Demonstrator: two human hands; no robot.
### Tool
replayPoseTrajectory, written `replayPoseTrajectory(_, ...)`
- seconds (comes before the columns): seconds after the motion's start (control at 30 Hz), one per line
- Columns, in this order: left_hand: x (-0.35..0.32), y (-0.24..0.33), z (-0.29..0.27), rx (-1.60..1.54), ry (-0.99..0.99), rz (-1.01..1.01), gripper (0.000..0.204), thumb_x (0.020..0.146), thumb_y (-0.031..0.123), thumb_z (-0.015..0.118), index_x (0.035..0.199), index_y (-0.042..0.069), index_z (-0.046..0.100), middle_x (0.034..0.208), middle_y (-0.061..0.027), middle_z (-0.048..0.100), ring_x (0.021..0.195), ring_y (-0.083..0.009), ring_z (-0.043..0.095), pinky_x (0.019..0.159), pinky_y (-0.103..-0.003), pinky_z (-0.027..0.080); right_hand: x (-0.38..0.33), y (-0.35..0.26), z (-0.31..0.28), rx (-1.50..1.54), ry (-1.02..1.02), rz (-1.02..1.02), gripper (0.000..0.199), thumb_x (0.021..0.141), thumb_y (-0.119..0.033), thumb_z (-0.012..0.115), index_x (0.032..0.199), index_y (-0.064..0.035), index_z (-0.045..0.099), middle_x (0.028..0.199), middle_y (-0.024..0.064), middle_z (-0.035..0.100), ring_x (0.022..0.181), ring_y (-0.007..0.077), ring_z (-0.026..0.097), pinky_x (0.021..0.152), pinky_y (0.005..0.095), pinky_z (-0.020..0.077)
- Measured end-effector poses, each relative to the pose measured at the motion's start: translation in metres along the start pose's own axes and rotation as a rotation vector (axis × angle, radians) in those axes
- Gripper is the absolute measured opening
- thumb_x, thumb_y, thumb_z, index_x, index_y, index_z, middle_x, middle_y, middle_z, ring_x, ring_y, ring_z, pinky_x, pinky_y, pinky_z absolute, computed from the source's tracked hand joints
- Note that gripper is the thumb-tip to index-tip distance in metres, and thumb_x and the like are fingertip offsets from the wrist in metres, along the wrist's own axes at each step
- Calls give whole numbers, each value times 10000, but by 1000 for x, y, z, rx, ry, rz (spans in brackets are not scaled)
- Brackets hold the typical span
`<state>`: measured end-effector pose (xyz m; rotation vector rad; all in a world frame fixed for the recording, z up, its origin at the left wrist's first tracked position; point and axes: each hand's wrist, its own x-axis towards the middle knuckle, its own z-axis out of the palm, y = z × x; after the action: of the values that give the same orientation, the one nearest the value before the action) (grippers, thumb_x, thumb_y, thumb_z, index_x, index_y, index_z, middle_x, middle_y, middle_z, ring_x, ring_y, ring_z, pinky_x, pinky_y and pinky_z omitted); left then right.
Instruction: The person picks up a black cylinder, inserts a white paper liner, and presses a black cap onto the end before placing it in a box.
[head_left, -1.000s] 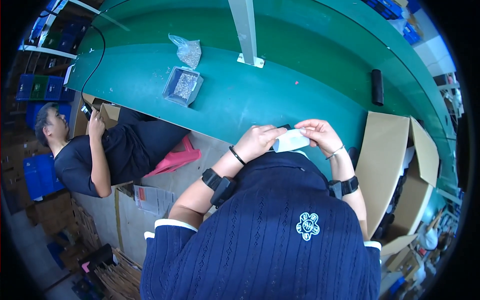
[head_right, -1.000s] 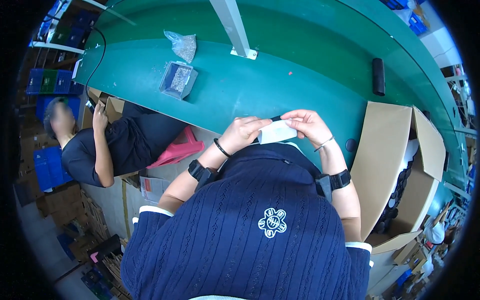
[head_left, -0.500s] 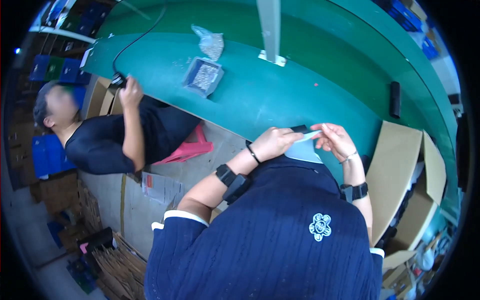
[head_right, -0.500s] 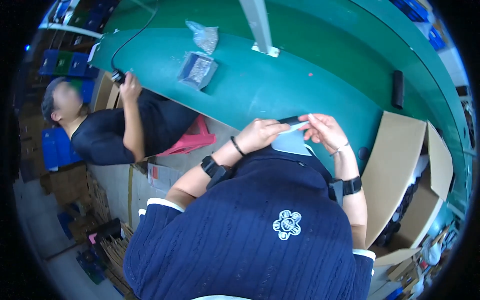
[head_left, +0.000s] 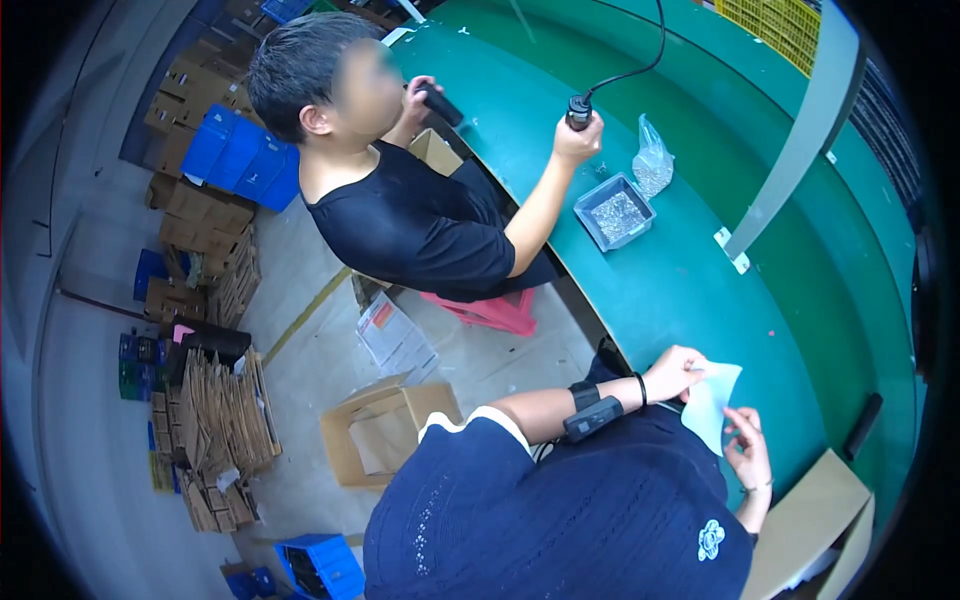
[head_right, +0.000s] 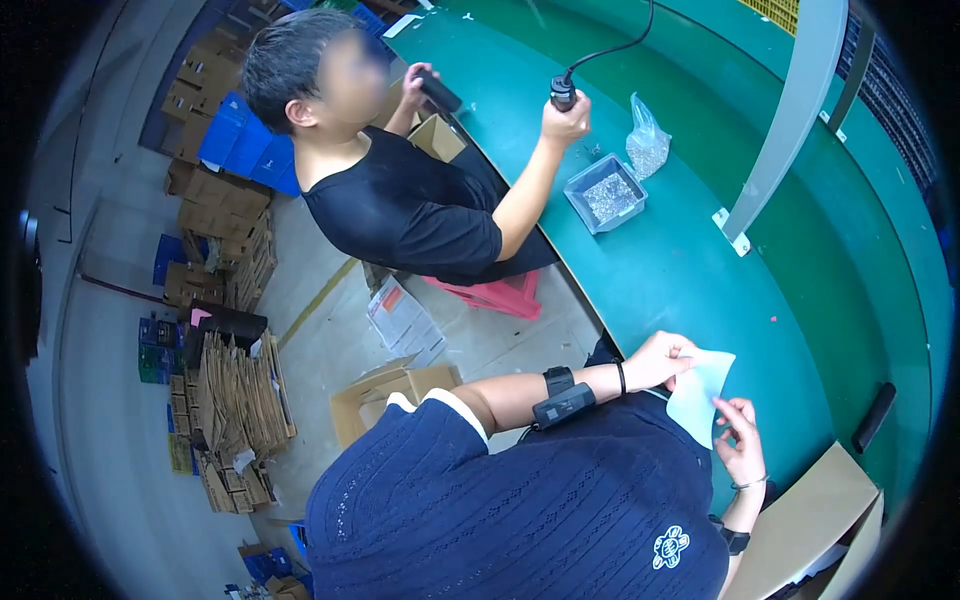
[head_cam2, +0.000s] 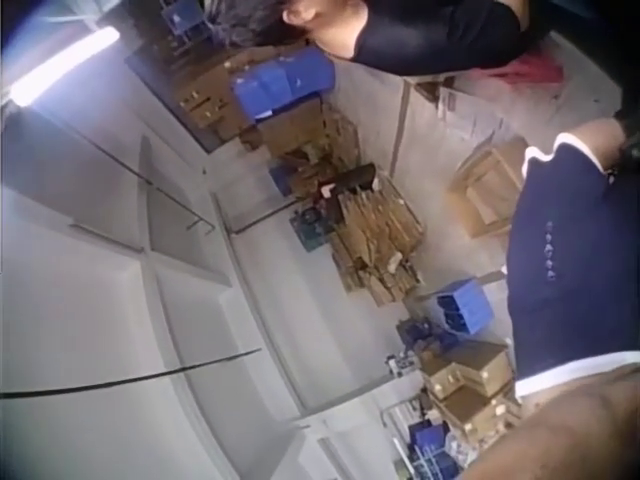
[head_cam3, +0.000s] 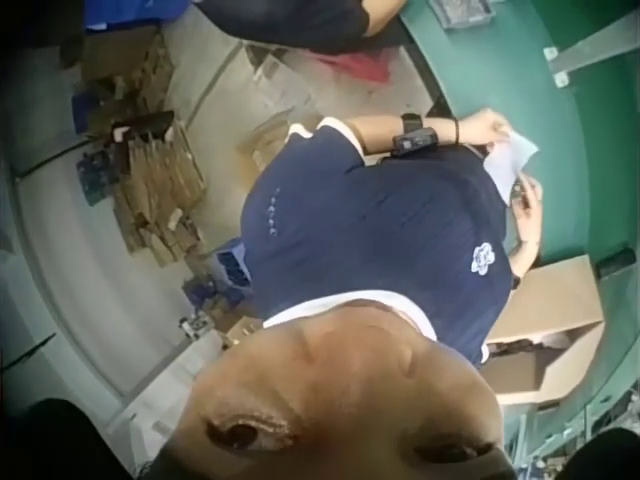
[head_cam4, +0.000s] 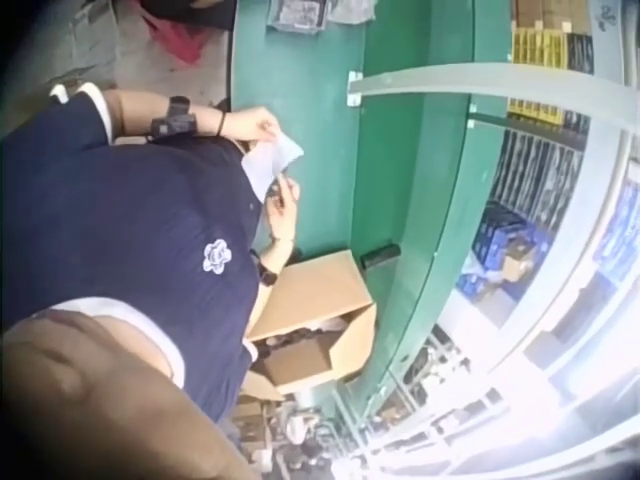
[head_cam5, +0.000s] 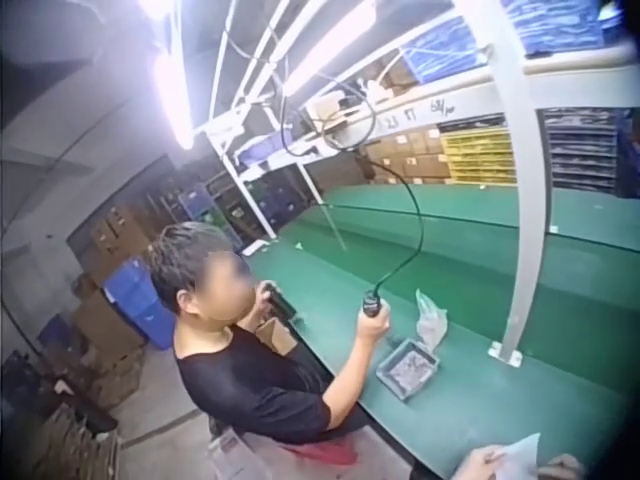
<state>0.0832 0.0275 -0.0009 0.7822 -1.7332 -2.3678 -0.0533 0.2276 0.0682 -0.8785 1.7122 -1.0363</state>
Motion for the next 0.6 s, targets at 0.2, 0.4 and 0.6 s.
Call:
replayPoseTrajectory(0.2,8,5,3,-448,102,-170,140,905,57,575,1016,-20,613,778,-70,653,530,-87,595,447,-200,486,5,-7,-5,-200,66,-247,445,617,32,642,1047,-70,687,1108,53,457,979,162,464,740,248,399)
replayPoseTrajectory(0.4,3,16,2,-221,27,-118,144,899,33,567,1016,-40,611,765,-73,652,537,-93,596,442,-221,484,11,-33,-3,-29,292,-285,121,762,-100,725,865,-39,714,985,79,597,818,132,525,650,238,411)
replayPoseTrajectory(0.6,6,1,4,-68,-26,70,129,868,20,573,972,-29,630,713,-84,646,522,-120,600,436,-258,481,30,-2,-1,165,260,-15,118,781,-34,635,894,-29,672,633,-24,564,531,49,460,474,196,342)
